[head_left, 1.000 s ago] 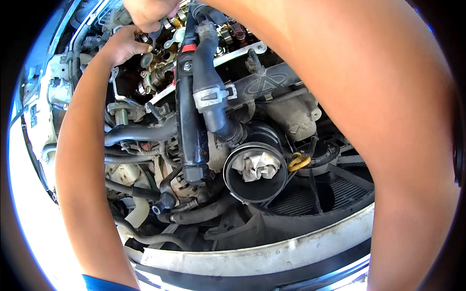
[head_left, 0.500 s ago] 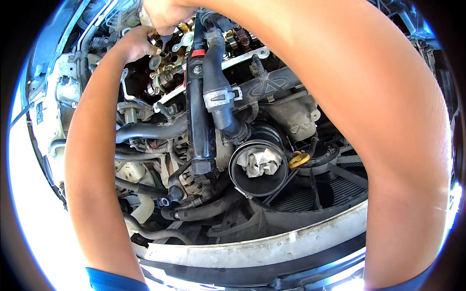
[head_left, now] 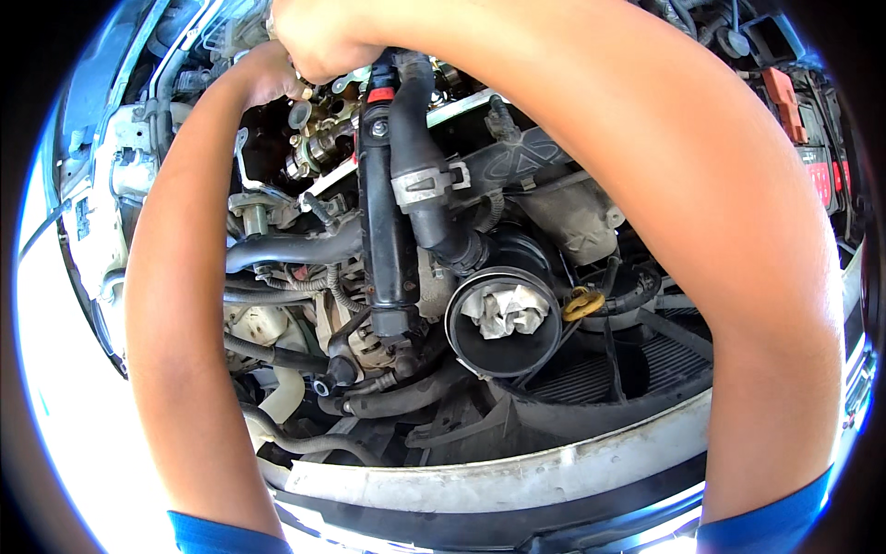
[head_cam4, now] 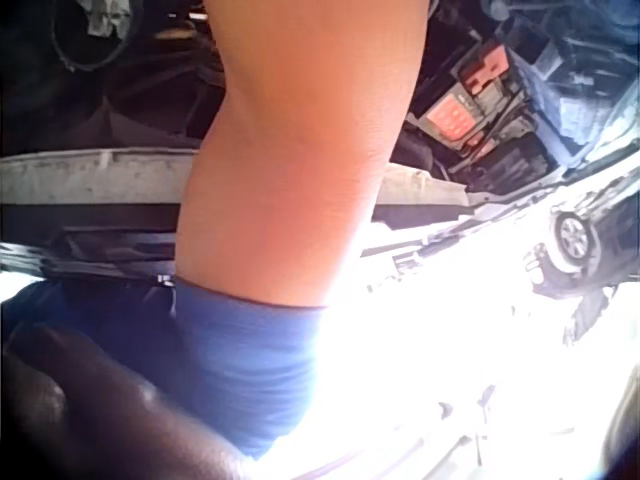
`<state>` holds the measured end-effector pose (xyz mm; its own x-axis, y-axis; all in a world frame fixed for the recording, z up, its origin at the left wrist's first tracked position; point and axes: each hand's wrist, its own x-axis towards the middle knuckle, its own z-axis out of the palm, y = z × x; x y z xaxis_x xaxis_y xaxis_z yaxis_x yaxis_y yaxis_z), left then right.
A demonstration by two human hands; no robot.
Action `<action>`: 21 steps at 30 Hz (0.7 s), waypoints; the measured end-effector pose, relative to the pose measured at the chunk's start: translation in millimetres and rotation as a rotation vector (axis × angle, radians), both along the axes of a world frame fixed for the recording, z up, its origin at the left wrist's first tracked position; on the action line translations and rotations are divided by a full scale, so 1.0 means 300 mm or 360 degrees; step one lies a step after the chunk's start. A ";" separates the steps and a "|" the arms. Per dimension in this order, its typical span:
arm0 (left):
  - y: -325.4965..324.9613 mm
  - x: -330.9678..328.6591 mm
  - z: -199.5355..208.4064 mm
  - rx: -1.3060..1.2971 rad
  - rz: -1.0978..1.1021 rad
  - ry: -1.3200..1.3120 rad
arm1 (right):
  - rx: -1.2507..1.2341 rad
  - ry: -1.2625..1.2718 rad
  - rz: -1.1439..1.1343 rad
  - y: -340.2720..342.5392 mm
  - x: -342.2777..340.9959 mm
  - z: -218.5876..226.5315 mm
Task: The person works on the internal components of an open car engine valve train by hand and with a tool.
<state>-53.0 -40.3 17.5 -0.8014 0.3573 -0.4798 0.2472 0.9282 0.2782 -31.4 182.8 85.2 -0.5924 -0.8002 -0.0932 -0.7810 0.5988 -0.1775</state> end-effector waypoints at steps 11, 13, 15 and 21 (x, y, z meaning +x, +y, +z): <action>0.074 -0.029 -0.088 -0.0227 0.0304 0.0152 | 0.0195 0.0168 -0.0040 0.014 -0.007 -0.032; -0.019 -0.066 -0.152 0.0009 0.0373 0.0090 | 0.0236 0.0099 0.0068 -0.024 0.001 -0.008; -0.130 -0.026 -0.142 0.0014 0.0520 0.0023 | -0.0242 -0.0105 -0.0157 -0.063 0.099 0.002; 0.076 0.015 -0.073 -0.0039 0.0314 -0.0003 | 0.0101 0.0032 -0.0072 -0.027 0.007 0.006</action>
